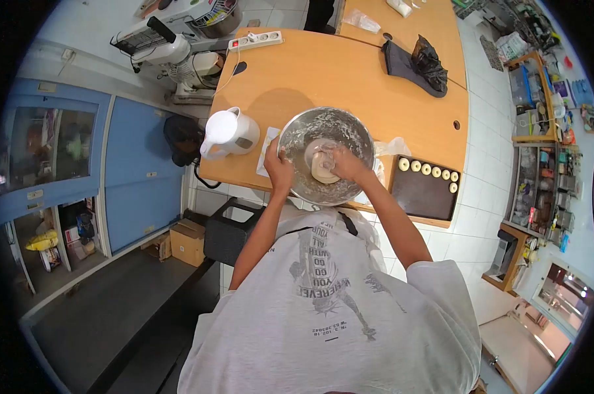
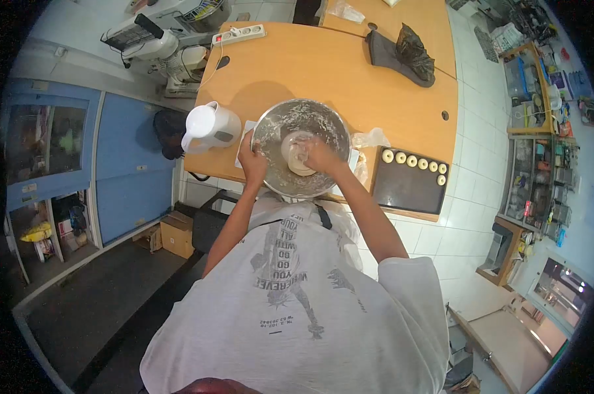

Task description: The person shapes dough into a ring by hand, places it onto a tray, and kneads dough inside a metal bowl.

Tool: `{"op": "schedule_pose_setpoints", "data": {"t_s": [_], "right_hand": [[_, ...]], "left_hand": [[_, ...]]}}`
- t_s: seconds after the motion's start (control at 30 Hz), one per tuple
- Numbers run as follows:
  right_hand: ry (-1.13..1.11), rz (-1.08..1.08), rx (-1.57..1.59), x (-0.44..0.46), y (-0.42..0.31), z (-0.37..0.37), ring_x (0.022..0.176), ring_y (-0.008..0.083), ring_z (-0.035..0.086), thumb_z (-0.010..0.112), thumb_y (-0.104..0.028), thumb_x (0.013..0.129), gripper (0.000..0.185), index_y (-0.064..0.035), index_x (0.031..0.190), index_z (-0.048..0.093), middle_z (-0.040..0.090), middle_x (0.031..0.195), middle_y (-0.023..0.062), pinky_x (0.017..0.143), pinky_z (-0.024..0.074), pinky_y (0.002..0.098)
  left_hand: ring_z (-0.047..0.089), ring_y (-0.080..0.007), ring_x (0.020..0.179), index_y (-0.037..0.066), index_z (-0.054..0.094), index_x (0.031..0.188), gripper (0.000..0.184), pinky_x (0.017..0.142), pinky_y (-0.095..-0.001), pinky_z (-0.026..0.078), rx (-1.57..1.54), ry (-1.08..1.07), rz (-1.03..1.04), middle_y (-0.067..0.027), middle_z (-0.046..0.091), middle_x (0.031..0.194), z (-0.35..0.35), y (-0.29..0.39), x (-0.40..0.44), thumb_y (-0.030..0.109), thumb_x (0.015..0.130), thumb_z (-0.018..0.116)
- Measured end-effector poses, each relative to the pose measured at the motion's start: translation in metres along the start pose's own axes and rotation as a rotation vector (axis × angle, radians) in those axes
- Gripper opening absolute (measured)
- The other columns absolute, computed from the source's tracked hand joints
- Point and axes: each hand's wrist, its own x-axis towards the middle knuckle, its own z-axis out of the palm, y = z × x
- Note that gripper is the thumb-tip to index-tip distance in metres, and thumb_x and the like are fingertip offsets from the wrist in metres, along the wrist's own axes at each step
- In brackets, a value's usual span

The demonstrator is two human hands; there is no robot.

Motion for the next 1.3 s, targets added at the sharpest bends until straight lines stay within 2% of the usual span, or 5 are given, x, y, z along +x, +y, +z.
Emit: {"op": "schedule_pose_setpoints", "data": {"t_s": [0.27, 0.53, 0.73, 1.0, 1.3], "right_hand": [[-0.049, -0.049, -0.084, 0.003, 0.001, -0.002, 0.137, 0.0392, 0.048, 0.075, -0.015, 0.074, 0.069, -0.0042, 0.140, 0.058, 0.055, 0.143, 0.0249, 0.117, 0.0397, 0.0476], [0.204, 0.077, 0.143, 0.007, -0.003, -0.008, 0.110, 0.0444, 0.064, 0.075, -0.009, 0.071, 0.047, -0.0009, 0.118, 0.072, 0.071, 0.114, 0.0245, 0.100, 0.0521, 0.0473], [0.113, 0.022, 0.210, 0.026, 0.026, 0.009, 0.119, 0.0447, 0.061, 0.078, -0.016, 0.075, 0.050, -0.0045, 0.123, 0.071, 0.069, 0.121, 0.0261, 0.106, 0.0492, 0.0477], [0.026, -0.176, 0.116, 0.009, 0.039, -0.014, 0.127, 0.0441, 0.059, 0.079, -0.021, 0.078, 0.060, -0.0044, 0.134, 0.065, 0.062, 0.134, 0.0274, 0.112, 0.0463, 0.0448], [0.011, -0.082, 0.017, 0.018, 0.043, -0.015, 0.113, 0.0438, 0.063, 0.078, -0.019, 0.076, 0.041, 0.0047, 0.109, 0.069, 0.067, 0.112, 0.0294, 0.101, 0.0515, 0.0475]], "left_hand": [[0.064, -0.0392, 0.115, -0.002, 0.060, 0.134, 0.036, 0.098, -0.0443, 0.049, 0.079, -0.030, 0.061, -0.0256, 0.067, 0.122, -0.001, 0.005, 0.008, -0.004, 0.098, 0.055], [0.066, -0.0436, 0.107, 0.000, 0.062, 0.132, 0.041, 0.090, -0.0464, 0.051, 0.080, -0.003, 0.135, -0.0261, 0.068, 0.112, -0.001, 0.011, 0.008, -0.012, 0.093, 0.054], [0.054, -0.0466, 0.124, 0.002, 0.055, 0.141, 0.052, 0.101, -0.0552, 0.042, 0.650, 0.165, 0.452, -0.0231, 0.058, 0.134, -0.003, 0.059, -0.004, 0.009, 0.091, 0.068], [0.046, -0.0487, 0.133, -0.003, 0.041, 0.147, 0.092, 0.116, -0.0524, 0.037, 0.212, -0.512, -0.161, -0.0320, 0.049, 0.141, 0.051, 0.030, -0.035, 0.039, 0.078, 0.084], [0.046, -0.0486, 0.132, -0.003, 0.045, 0.137, 0.103, 0.108, -0.0546, 0.043, 0.653, -0.617, 0.104, -0.0258, 0.045, 0.139, 0.073, 0.018, -0.039, 0.064, 0.070, 0.086]]}}
